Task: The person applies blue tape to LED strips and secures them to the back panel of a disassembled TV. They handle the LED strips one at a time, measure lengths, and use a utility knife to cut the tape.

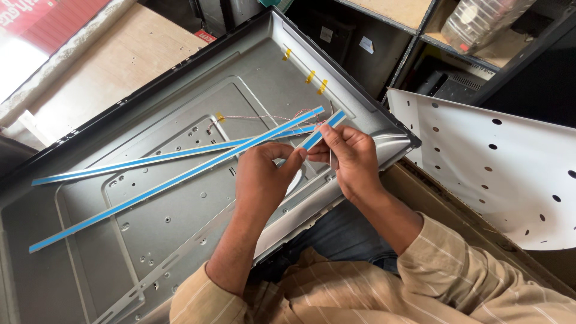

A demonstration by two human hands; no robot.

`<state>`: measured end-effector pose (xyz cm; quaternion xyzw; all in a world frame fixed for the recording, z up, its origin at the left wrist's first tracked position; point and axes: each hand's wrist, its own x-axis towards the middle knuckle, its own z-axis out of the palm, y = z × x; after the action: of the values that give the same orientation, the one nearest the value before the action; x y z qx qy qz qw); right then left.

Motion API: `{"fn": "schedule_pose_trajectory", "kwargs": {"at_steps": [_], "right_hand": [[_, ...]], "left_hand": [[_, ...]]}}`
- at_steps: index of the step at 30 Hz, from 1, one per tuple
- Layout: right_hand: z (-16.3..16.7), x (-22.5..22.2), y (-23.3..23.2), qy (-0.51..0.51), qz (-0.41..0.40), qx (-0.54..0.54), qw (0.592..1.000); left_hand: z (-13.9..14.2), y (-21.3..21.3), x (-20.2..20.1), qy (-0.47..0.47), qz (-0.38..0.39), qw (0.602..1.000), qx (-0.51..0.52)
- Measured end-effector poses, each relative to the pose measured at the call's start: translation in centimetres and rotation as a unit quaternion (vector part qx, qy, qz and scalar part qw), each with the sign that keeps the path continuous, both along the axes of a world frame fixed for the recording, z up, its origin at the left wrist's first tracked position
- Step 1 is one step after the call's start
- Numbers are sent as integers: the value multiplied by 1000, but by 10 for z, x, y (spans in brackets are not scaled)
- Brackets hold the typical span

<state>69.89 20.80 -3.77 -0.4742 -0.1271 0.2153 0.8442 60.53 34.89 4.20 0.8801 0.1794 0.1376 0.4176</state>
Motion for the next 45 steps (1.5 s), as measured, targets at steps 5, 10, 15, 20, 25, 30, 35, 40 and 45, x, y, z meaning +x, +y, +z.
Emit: {"fn": "schedule_pose_trajectory", "kwargs": {"at_steps": [5,10,15,20,25,30,35,40,45], "right_hand": [[-5,-7,3,-33,-1,28,999],[-1,-6,2,-8,20,-48,999],[3,-9,1,-15,32,-57,998],[3,-13,4,-18,38,-7,999],[2,-18,6,-14,39,0,999],[2,-24,9,-35,11,-16,999],[0,-32,18,-12,24,15,1000],[4,-34,21,-12,28,18,999],[8,-30,17,-8,14,15,1000]], "left_hand": [[-1,0,-1,16,-1,1000,-15],[2,0,-3,56,10,998,-29],[1,3,-5,48,6,998,-27],[-2,7,-8,35,-6,999,-32],[-2,8,-14,27,-8,999,-38],[2,11,-27,16,7,999,-40],[8,16,-41,84,23,996,-28],[12,23,-53,54,14,998,9],[16,25,-62,4,1,1000,4]]}}
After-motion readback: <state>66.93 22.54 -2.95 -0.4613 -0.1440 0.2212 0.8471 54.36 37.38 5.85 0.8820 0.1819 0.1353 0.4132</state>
